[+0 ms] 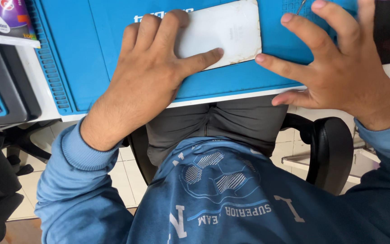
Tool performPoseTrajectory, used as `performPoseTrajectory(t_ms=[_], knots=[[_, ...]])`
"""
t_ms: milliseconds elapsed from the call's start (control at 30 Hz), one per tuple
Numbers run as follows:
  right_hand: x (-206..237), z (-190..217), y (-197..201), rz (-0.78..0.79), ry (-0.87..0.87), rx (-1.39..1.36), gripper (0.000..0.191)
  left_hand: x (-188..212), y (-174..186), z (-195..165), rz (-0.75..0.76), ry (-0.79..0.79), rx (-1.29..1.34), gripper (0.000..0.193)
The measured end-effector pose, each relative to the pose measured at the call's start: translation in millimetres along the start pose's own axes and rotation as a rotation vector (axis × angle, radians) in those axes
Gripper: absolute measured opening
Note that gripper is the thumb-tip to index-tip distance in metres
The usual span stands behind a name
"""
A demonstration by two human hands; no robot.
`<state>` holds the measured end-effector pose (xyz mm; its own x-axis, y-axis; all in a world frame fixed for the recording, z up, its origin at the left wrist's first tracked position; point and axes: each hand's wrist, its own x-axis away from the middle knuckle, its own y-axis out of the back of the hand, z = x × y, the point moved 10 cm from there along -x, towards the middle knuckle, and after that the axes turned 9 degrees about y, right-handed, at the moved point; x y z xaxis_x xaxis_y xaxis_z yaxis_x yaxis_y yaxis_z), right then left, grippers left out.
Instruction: The person applies adhesive along the edges of a disassembled smartphone chassis, then places the back cover on and presses it down. They wrap multiple rubber bands around the phone to hold the cover in place while the adhesive sets.
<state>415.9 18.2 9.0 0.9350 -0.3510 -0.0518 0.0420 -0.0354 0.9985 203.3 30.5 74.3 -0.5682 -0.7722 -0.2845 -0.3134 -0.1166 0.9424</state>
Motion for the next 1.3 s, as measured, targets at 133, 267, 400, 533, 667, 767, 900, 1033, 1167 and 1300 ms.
performPoseTrajectory(t_ms=[133,267,400,533,667,767,900,1033,1167,1300], knots=[[-7,-4,10,-0.03,-0.008,0.002,0.08,2,-3,-1,0.042,0.027,-0.015,0.049],[-18,-12,19,-0.087,-0.023,-0.124,0.085,9,-9,-3,0.052,0.062,-0.035,0.049],[-29,-23,17,-0.06,-0.049,-0.164,0.086,15,-16,-1,0.064,0.14,-0.024,0.049],[-41,-33,14,-0.051,-0.074,-0.287,0.086,16,-23,1,0.117,0.207,0.019,0.052],[-51,-36,9,-0.059,-0.112,-0.326,0.087,16,-28,1,0.163,0.258,0.062,0.051],[-55,-42,6,-0.054,-0.167,-0.381,0.085,16,-31,1,0.167,0.278,0.066,0.053],[-59,-48,11,-0.065,-0.201,-0.411,0.076,15,-29,0,0.136,0.283,0.049,0.054],[-64,-46,19,-0.082,-0.196,-0.367,0.071,15,-27,-3,0.135,0.273,0.027,0.055],[-67,-50,27,-0.164,-0.205,-0.408,0.064,17,-26,-3,0.136,0.27,0.015,0.055],[-76,-58,19,-0.123,-0.235,-0.467,0.064,18,-25,-2,0.116,0.263,0.012,0.055]])
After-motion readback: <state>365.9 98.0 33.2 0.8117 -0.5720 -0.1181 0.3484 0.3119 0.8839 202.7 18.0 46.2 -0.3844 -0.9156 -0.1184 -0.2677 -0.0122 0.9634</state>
